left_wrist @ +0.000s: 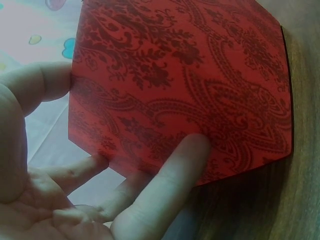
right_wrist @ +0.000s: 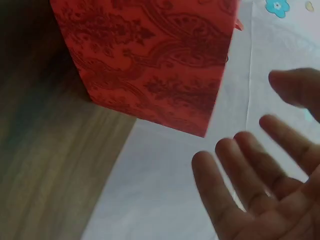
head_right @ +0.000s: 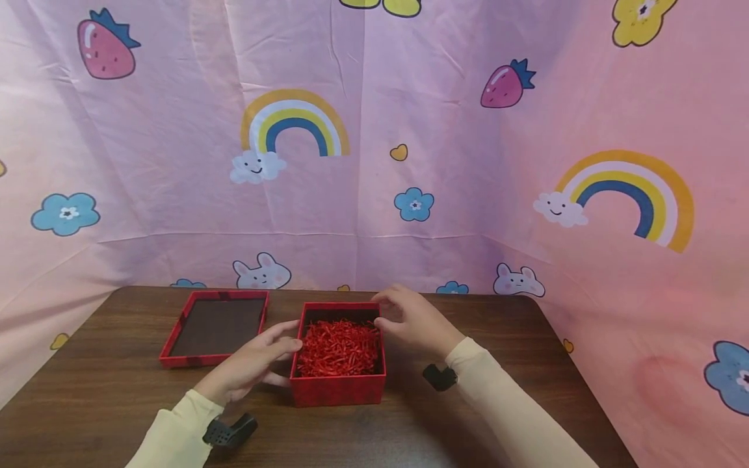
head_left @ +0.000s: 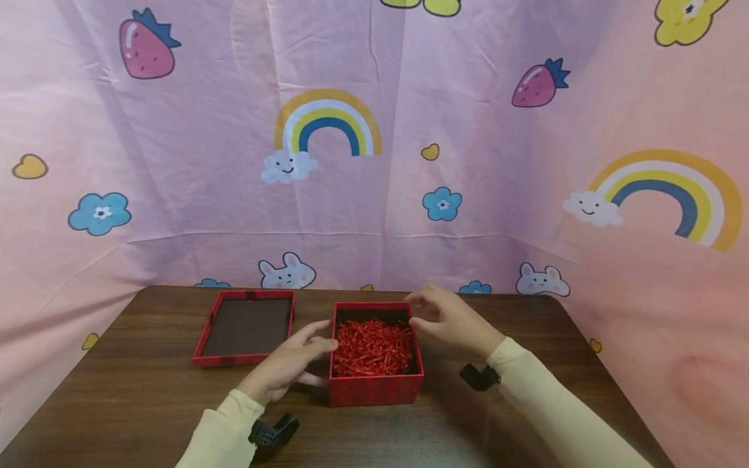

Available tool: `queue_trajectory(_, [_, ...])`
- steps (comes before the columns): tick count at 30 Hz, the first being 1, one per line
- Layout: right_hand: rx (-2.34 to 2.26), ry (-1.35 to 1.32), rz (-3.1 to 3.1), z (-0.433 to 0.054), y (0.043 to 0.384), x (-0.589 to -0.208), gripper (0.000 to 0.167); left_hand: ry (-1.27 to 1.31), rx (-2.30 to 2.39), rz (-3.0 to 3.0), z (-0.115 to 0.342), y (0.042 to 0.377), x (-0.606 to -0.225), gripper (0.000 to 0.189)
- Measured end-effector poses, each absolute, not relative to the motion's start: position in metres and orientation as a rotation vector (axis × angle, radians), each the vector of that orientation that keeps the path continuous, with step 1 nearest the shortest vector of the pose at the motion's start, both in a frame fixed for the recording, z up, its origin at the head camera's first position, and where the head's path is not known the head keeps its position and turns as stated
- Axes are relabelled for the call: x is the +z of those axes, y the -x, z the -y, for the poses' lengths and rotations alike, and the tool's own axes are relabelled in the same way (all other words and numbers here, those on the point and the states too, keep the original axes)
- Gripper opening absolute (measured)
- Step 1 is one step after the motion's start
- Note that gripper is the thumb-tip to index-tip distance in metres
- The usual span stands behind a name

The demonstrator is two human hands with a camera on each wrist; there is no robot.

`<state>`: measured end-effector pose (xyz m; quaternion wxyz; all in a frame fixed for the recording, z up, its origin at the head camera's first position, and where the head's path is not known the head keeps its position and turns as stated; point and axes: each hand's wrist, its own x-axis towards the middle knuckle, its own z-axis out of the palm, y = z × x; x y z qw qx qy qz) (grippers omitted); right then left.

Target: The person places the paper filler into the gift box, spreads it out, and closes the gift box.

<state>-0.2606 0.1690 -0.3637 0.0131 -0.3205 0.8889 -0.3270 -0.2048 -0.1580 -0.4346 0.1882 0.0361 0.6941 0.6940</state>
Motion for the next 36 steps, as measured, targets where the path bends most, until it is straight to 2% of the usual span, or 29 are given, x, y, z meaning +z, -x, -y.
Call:
queue_trajectory(7, [-1.32, 0.86, -2.715, -0.181, 0.255, -0.384, 0.036, -0.093, 1.953, -1.96, 0.158, 0.205, -0.435, 0.075])
queue_trajectory(15, [-1.442, 0.625, -2.571, -0.188, 0.249, -0.404, 0.046, -0.1, 1.954, -2.005, 0.158, 0.207, -0.433, 0.073])
queue_trajectory(25, [-1.635, 0.684, -2.382, -0.186, 0.252, -0.415, 0.051, -0.185, 1.943, -2.071, 0.158, 0.206, -0.432, 0.071])
queue_trajectory(36, [-1.934, 0.427, -2.056, -0.173, 0.241, -0.433, 0.051, -0.169, 1.937, -2.098, 0.157, 0.206, -0.433, 0.07])
